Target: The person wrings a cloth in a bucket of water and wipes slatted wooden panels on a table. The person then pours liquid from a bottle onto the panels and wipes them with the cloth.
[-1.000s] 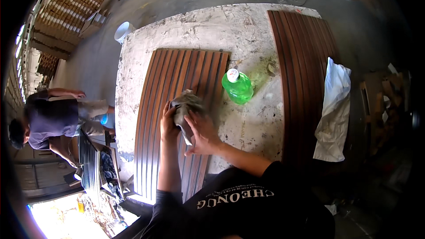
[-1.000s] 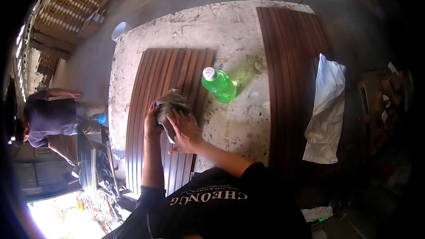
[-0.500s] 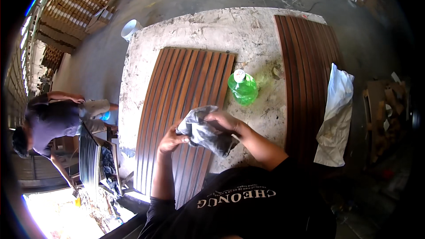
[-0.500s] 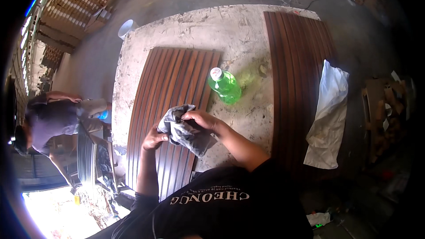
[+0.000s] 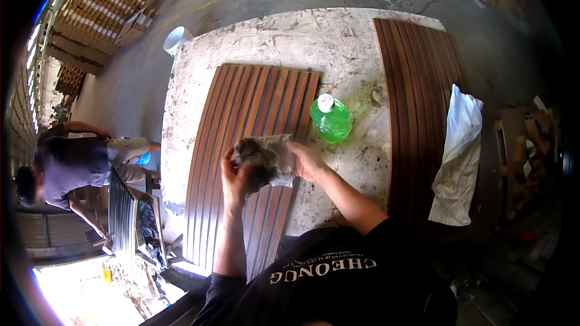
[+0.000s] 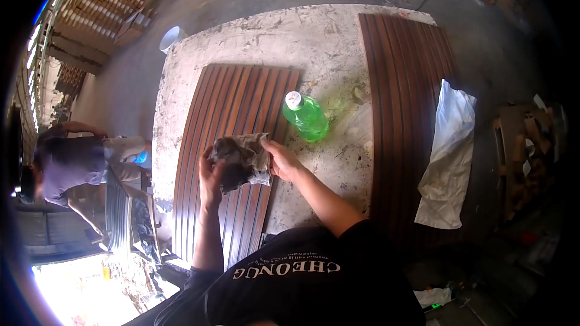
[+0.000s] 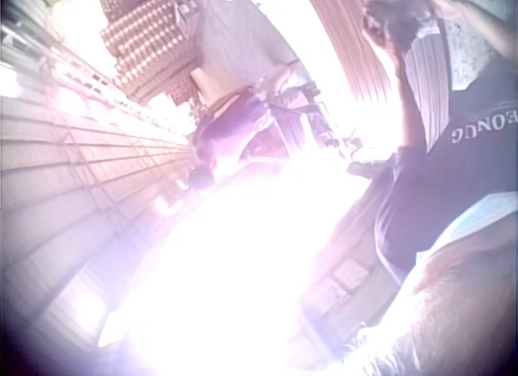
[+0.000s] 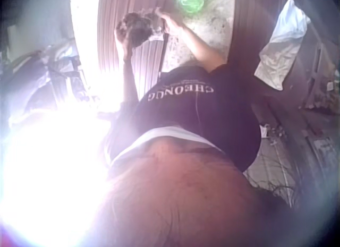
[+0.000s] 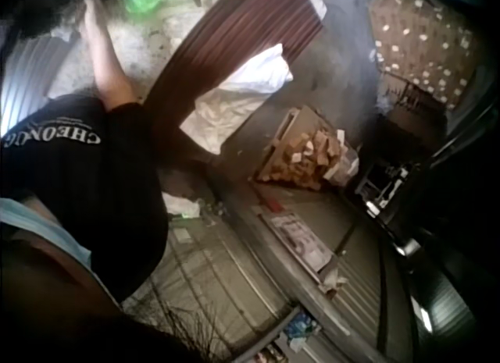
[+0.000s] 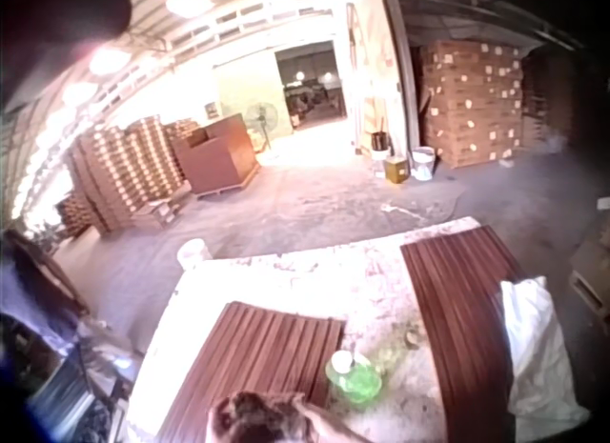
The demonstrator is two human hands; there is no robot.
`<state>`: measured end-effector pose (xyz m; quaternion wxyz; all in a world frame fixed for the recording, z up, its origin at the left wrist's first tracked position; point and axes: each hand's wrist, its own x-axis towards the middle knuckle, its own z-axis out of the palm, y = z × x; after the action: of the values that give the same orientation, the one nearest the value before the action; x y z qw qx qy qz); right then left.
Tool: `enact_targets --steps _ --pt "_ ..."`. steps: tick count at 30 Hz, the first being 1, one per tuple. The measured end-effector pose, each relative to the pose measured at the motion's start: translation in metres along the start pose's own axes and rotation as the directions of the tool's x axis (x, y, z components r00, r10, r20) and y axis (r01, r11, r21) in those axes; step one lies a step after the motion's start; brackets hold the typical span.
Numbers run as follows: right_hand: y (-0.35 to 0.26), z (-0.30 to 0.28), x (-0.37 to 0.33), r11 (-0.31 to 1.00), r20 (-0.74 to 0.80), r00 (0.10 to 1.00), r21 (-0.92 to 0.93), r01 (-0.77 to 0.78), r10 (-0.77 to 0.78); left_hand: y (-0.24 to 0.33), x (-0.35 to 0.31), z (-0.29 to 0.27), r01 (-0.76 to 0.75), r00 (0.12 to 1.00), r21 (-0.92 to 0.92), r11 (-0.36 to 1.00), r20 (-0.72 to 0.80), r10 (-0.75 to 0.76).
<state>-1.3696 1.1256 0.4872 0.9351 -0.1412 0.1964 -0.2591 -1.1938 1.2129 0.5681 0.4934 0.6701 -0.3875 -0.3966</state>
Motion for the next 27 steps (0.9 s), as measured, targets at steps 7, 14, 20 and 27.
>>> enact_targets --steps 7,14,20,27 --pt "0.012 0.003 -0.007 0.98 -0.243 0.957 -0.157 0.123 -0.159 0.047 -0.045 0.028 -0.227 0.917 0.341 0.912 0.389 0.083" --pt "0.028 0.021 -0.008 0.985 -0.143 0.986 0.13 0.109 -0.09 -0.024 -0.016 0.044 -0.261 0.955 0.53 0.807 0.019 0.296" --pt "0.019 0.017 -0.02 0.987 0.101 0.983 0.058 0.15 -0.155 -0.021 0.002 0.073 -0.41 0.905 0.493 0.767 0.117 0.409" --pt "-0.055 -0.003 -0.104 -0.06 0.529 0.329 -0.589 0.806 -0.782 -0.024 0.027 0.041 0.284 0.959 -0.626 0.726 0.167 -0.231"
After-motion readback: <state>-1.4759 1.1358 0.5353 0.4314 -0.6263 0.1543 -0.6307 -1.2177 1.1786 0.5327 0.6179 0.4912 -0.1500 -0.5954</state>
